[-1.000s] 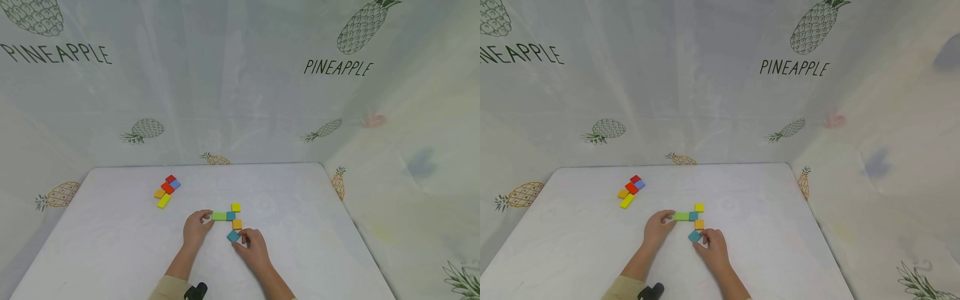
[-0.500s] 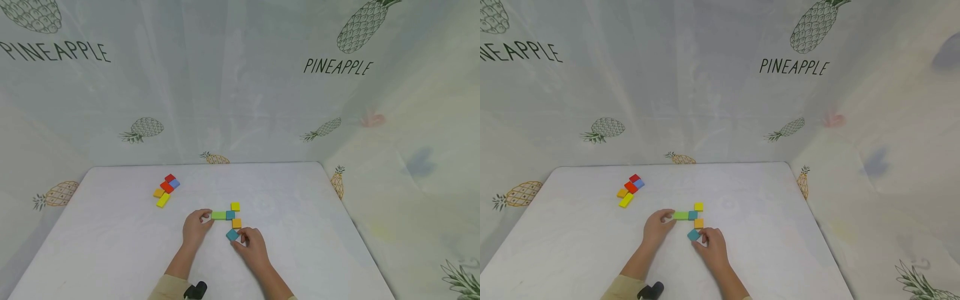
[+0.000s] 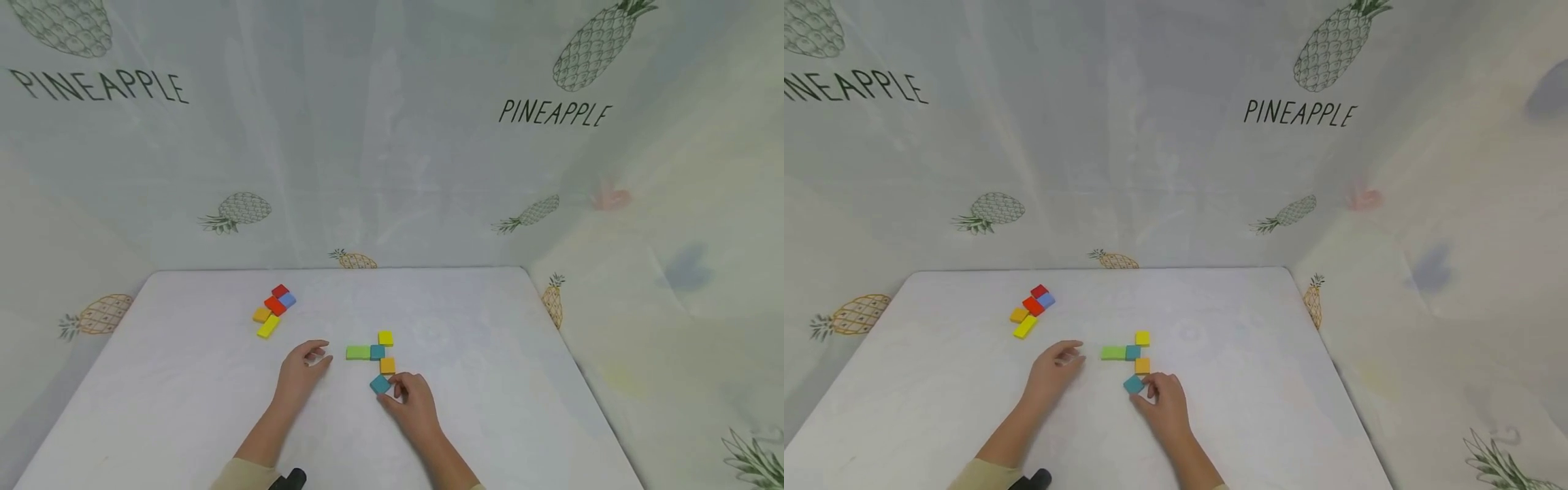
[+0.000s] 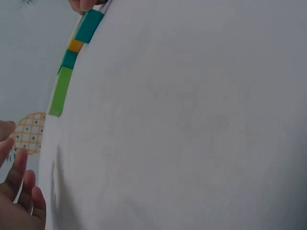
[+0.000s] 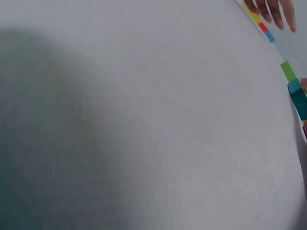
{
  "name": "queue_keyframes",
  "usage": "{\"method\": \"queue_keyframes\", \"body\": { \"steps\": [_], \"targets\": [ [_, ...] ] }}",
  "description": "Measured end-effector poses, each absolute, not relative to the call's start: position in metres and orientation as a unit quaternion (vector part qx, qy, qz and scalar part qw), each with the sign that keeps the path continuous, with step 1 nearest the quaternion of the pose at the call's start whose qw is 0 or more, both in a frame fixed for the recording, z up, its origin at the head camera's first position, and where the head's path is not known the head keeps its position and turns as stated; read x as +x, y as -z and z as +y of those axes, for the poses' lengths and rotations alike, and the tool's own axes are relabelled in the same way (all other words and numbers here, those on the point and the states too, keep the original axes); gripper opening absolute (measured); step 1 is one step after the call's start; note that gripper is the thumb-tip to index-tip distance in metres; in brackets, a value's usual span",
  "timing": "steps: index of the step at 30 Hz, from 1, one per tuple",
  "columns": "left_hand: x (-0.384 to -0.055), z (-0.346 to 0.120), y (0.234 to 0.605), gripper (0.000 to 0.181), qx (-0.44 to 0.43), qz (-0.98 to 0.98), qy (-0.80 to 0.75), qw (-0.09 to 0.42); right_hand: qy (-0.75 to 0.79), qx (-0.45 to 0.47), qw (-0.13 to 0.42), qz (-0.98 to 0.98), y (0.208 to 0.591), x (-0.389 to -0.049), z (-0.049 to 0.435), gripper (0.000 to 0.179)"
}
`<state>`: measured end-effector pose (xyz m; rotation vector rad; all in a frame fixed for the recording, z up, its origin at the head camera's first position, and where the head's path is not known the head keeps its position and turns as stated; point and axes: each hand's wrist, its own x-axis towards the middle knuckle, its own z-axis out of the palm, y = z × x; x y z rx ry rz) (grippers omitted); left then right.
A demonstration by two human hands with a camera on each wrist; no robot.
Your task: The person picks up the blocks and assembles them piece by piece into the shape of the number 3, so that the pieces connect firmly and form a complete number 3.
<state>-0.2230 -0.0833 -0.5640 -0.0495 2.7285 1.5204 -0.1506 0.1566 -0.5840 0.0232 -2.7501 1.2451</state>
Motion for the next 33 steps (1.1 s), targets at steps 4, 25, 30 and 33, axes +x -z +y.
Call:
{"method": "queue_keyframes", "body": {
  "steps": [4, 25, 30, 33],
  "targets": [
    [-0.224, -0.106, 0.553, 0.034, -0.011, 0.883, -0.470, -0.002, -0.432, 0.003, 0.065, -0.900, 0.587, -0.150, 0.159, 0.026],
    [-0.252, -0.187, 0.567, 0.046, 0.009, 0.927, -0.374, -0.036, -0.483, 0.009, 0.031, -0.875, 0.585, -0.146, 0.167, 0.026],
    [-0.259, -0.193, 0.567, 0.054, -0.001, 0.931, -0.363, -0.032, -0.482, 0.010, 0.028, -0.875, 0.583, -0.147, 0.167, 0.026],
    [-0.263, -0.195, 0.566, 0.057, -0.006, 0.935, -0.354, -0.027, -0.484, 0.013, 0.027, -0.875, 0.583, -0.148, 0.167, 0.025]
  ]
}}
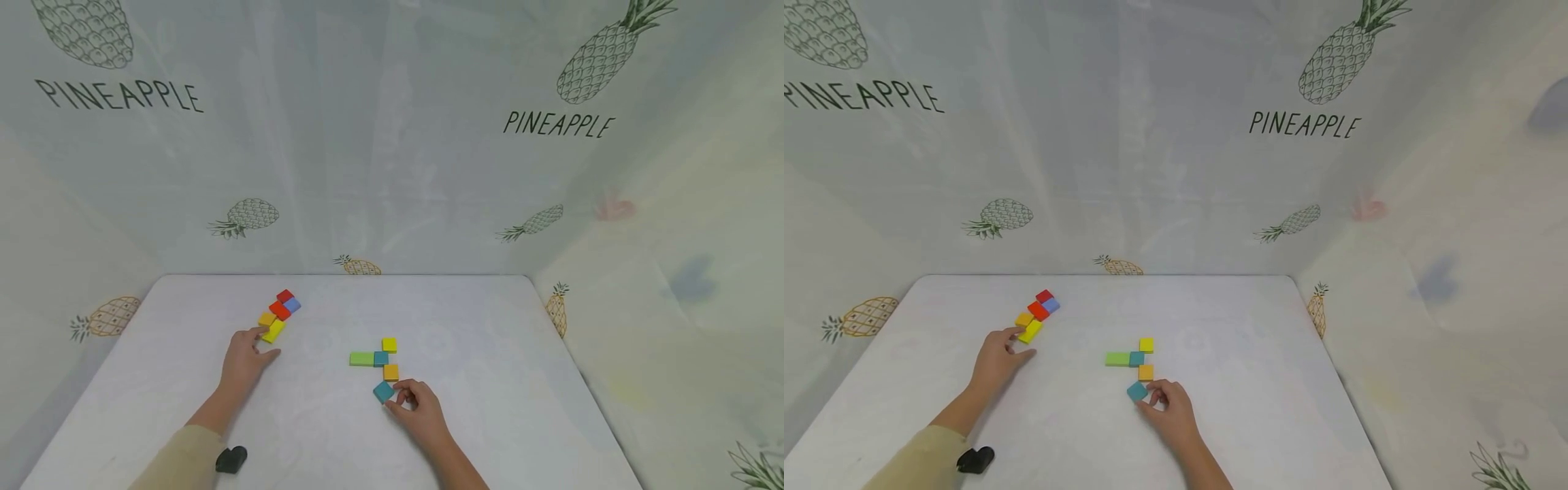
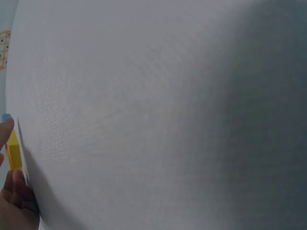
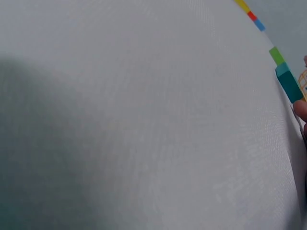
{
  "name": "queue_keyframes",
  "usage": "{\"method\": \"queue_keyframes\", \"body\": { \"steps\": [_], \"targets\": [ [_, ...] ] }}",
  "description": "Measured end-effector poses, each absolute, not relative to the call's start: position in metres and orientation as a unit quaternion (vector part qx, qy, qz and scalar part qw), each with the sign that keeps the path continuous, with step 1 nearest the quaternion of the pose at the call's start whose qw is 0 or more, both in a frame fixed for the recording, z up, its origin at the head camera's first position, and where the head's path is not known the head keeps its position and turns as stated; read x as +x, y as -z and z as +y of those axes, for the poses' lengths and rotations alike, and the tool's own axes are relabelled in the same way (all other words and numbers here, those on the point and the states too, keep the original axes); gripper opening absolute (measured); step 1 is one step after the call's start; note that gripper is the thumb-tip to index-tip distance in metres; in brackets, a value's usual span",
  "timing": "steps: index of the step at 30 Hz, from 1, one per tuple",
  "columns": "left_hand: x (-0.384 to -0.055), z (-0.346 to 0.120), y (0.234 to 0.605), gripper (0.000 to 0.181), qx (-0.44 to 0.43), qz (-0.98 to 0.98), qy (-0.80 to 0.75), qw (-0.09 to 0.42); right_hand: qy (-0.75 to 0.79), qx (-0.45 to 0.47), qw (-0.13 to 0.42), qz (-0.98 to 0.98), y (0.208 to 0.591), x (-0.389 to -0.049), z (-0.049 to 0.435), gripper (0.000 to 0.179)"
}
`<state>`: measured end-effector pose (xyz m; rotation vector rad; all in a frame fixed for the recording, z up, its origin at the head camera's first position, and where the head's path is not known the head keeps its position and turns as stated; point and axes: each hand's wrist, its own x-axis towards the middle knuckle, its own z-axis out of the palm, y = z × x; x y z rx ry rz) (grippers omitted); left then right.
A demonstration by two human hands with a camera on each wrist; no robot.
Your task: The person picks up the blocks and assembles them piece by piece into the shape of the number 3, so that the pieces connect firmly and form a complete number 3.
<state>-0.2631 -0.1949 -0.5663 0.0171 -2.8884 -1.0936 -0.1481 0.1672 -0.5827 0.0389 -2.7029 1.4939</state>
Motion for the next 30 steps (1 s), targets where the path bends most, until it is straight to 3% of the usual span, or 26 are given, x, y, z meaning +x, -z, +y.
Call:
{"method": "queue_keyframes", "body": {
  "steps": [8, 30],
  "targets": [
    [-0.275, -0.197, 0.568, 0.061, 0.020, -0.948, 0.317, 0.004, -0.501, 0.028, 0.031, -0.865, 0.583, -0.146, 0.169, 0.025],
    [-0.278, -0.192, 0.565, 0.045, 0.014, -0.942, 0.337, -0.003, -0.500, 0.030, 0.037, -0.865, 0.582, -0.146, 0.169, 0.024]
  ]
}}
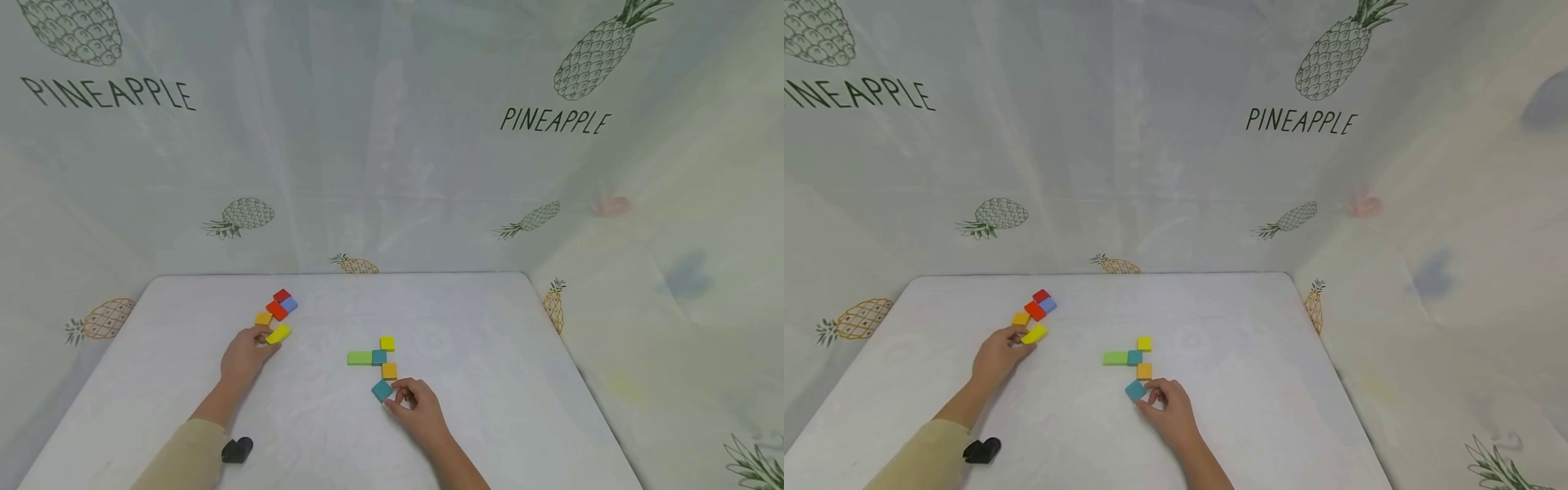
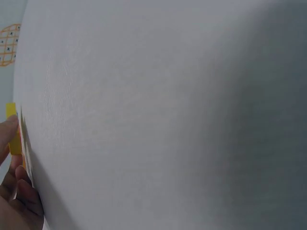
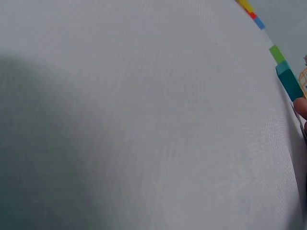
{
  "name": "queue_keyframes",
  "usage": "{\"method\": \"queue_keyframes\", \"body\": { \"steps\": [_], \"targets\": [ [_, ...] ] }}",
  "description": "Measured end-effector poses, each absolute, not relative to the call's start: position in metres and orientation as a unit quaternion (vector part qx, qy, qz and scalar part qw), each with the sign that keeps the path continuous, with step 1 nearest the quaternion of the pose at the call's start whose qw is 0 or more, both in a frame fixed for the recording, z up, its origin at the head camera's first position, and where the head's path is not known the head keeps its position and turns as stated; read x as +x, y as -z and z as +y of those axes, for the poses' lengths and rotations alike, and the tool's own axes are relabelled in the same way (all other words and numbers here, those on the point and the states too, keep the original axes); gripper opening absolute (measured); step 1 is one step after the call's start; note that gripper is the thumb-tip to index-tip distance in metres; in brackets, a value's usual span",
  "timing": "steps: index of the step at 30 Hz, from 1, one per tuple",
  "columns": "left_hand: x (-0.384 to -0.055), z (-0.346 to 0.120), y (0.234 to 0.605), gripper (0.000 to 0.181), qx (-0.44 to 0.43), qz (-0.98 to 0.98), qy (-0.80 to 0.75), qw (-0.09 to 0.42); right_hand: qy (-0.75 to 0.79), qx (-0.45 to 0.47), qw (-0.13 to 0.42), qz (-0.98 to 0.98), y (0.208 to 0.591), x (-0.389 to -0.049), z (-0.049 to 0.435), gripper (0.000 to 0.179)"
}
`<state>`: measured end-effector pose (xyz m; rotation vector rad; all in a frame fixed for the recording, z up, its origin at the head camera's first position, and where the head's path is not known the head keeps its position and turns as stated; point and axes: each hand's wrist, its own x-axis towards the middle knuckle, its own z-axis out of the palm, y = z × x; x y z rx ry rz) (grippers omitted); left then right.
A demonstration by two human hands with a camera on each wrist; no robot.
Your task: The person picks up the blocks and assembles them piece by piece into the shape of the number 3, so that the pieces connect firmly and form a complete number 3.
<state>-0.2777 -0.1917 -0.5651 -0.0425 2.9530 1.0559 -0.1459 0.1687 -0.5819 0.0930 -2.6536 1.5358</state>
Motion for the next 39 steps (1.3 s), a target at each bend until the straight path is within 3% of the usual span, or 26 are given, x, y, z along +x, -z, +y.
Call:
{"method": "queue_keyframes", "body": {
  "steps": [13, 39],
  "targets": [
    [-0.257, -0.159, 0.553, 0.036, 0.044, 0.935, -0.352, -0.020, -0.492, 0.023, 0.031, -0.870, 0.583, -0.148, 0.170, 0.023],
    [-0.212, -0.085, 0.555, 0.030, 0.102, 0.934, -0.342, 0.037, -0.483, 0.039, 0.036, -0.874, 0.582, -0.148, 0.169, 0.023]
  ]
}}
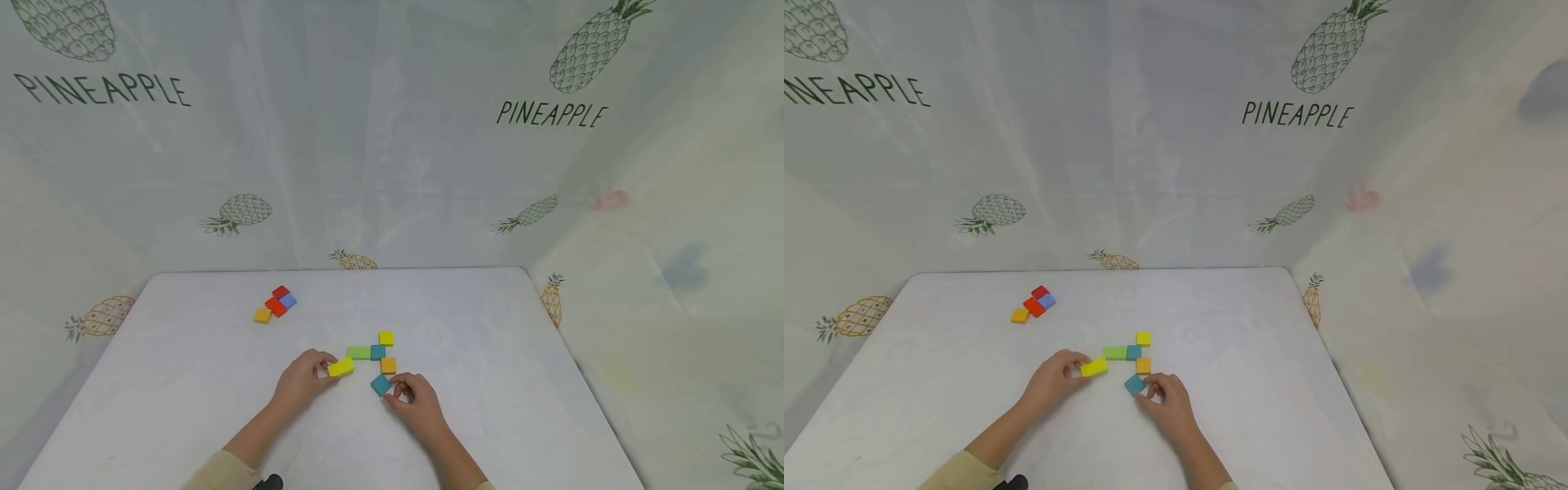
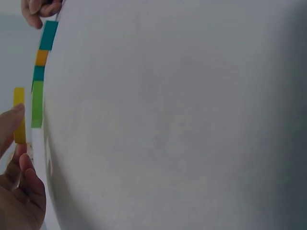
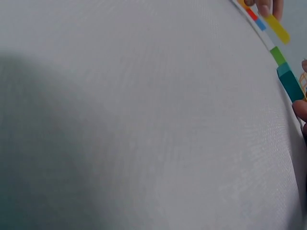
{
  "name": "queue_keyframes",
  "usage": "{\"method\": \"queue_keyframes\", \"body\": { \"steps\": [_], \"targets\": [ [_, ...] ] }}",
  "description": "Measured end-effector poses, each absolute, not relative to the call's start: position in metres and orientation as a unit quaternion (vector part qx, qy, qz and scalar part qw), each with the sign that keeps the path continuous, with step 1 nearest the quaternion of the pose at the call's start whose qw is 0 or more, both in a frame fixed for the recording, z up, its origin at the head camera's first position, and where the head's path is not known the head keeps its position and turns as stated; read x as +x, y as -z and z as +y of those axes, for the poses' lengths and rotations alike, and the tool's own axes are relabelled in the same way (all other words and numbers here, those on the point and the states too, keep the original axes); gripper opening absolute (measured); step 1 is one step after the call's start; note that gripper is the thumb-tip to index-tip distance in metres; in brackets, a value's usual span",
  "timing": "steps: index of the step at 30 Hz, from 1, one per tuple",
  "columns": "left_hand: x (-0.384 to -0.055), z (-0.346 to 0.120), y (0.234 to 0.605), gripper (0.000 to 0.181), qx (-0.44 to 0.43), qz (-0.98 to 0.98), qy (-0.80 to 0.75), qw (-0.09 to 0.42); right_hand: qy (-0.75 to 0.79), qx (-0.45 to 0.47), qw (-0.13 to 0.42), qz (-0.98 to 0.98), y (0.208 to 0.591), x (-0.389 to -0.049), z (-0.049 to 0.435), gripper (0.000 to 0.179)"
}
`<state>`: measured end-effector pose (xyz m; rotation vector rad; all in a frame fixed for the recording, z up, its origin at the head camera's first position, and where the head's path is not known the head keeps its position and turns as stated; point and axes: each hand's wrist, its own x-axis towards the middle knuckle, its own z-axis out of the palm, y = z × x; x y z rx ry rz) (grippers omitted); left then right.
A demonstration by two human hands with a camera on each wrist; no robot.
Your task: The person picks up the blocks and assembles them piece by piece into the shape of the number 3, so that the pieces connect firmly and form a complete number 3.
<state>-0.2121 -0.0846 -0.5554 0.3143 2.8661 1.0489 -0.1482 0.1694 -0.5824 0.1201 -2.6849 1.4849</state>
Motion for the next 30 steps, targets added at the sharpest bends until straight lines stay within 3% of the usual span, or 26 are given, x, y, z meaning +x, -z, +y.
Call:
{"method": "queue_keyframes", "body": {
  "steps": [17, 30],
  "targets": [
    [-0.200, -0.069, 0.556, 0.031, 0.159, 0.932, -0.315, 0.088, -0.473, 0.017, 0.023, -0.880, 0.579, -0.148, 0.166, 0.022],
    [-0.199, -0.069, 0.560, 0.028, 0.207, 0.925, -0.306, 0.090, -0.468, 0.018, 0.028, -0.883, 0.582, -0.149, 0.167, 0.021]
  ]
}}
